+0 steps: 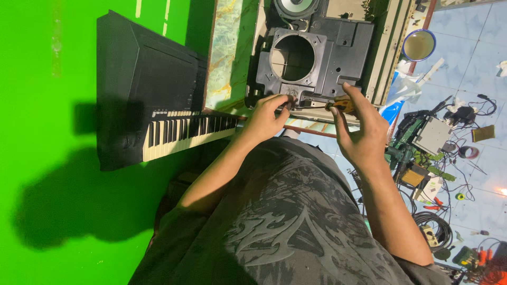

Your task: The person unscrews and removes a plastic housing and electronic components from inside a speaker cabinet using a screwdriver.

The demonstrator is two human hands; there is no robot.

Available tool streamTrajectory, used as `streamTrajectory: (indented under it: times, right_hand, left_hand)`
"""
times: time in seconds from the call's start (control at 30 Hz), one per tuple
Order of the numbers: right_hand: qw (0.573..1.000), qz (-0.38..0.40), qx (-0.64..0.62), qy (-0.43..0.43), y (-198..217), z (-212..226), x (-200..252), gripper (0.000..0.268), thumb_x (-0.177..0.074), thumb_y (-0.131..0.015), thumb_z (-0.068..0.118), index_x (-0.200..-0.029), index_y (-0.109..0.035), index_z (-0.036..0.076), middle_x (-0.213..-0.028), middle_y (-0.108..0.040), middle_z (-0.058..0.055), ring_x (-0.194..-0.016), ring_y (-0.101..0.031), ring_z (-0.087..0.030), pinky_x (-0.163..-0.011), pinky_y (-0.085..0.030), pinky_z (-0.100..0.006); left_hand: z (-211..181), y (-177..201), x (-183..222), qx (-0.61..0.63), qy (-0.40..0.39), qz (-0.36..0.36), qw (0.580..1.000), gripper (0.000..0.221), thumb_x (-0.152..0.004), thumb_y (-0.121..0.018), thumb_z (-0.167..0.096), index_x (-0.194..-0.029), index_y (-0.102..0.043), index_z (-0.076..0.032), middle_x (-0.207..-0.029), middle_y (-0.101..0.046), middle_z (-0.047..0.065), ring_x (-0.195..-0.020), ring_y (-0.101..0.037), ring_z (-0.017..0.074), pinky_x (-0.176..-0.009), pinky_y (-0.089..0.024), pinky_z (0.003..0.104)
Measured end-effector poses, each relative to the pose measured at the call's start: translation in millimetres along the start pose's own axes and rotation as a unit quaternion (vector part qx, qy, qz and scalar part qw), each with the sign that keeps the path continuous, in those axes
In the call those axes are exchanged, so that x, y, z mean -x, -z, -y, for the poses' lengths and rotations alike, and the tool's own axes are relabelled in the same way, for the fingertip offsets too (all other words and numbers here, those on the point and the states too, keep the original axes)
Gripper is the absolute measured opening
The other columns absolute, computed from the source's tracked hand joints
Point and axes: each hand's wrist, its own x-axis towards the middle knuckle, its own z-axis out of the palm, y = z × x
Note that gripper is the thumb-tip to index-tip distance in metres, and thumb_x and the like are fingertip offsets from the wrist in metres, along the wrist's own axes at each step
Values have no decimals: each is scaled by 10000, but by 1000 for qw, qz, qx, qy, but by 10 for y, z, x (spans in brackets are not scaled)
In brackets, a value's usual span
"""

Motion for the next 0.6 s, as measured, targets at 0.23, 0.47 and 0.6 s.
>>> streamTrajectory:
  times: [0.23, 0.47, 0.6]
  right_hand:
    - [1000, 14, -20, -3, -51, -10, 0, 482, -976, -776, -16, -1421, -589, -8, -1298, -693, -223, -1134, -735, -272, -985, -602, -353]
    - [999, 8, -43, -23, -18, 6, 17, 460, -981, -769, -27, -1407, -596, -18, -1259, -710, -204, -1109, -748, -253, -981, -600, -341]
    - [1000, 2, -30, -4, -9, 4, 8, 447, -984, -776, -31, -1396, -604, -21, -1270, -706, -210, -1124, -744, -258, -992, -598, -343]
  left_hand:
    - [0, -11, -25, -7, 1, 8, 1000, 227, -911, -635, -34, -1126, -684, 21, -1060, -733, 184, -952, -725, 338, -824, -558, 375]
    - [42, -3, -12, 1, 12, 10, 1000, 246, -893, -633, -39, -1125, -694, 16, -1049, -732, 187, -950, -724, 348, -815, -561, 383]
    - [159, -44, 10, -59, 12, 14, 998, 233, -852, -659, -30, -1074, -709, 19, -999, -725, 193, -944, -702, 381, -812, -552, 420]
